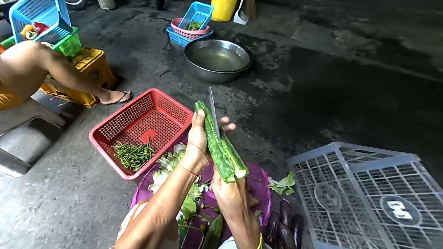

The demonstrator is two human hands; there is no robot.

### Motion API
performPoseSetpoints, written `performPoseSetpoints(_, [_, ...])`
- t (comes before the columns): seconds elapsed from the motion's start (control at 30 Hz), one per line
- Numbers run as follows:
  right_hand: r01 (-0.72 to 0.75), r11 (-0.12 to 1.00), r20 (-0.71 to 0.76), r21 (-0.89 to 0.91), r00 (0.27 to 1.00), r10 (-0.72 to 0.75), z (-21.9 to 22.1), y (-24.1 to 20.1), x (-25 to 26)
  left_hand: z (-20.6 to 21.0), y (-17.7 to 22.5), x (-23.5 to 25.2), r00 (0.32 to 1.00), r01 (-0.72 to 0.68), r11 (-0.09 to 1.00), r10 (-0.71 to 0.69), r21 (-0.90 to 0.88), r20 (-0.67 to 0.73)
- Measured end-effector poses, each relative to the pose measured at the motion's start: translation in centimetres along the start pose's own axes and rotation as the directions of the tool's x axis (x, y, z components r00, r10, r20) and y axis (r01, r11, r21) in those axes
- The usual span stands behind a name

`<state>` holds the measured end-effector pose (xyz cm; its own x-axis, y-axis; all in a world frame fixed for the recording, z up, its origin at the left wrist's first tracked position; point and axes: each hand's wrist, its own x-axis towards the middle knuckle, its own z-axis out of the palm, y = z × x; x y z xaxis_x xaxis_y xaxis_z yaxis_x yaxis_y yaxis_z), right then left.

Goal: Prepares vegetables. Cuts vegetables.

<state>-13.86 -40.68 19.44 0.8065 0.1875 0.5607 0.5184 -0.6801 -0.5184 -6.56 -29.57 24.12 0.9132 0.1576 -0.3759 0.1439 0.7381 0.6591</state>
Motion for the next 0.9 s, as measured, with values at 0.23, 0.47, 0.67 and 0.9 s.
performPoseSetpoints(0.23, [0.056, 0.996, 0.041, -0.066, 0.998, -0.054, 0.0, -0.9, -1.3, -3.6, 2.7, 1.9, 0.999, -0.016, 0.998, 0.018, 0.056, -0.047])
performPoseSetpoints(0.47, [0.061, 0.988, 0.118, -0.144, 0.992, -0.044, 1.5, -1.4, -1.5, -4.3, 0.7, 0.4, 0.975, 0.095, 0.995, -0.093, 0.0, -0.204])
performPoseSetpoints(0.67, [0.058, 0.981, 0.111, -0.187, 0.993, -0.037, 1.7, -1.3, -0.9, -4.1, 0.1, -0.6, 0.969, 0.085, 0.995, -0.069, 0.055, -0.238])
performPoseSetpoints(0.9, [-0.093, 0.995, 0.175, 0.04, 0.981, 0.084, 1.6, 0.4, -2.7, -4.6, -1.4, 2.3, 0.993, -0.053, 0.998, 0.05, -0.031, -0.109])
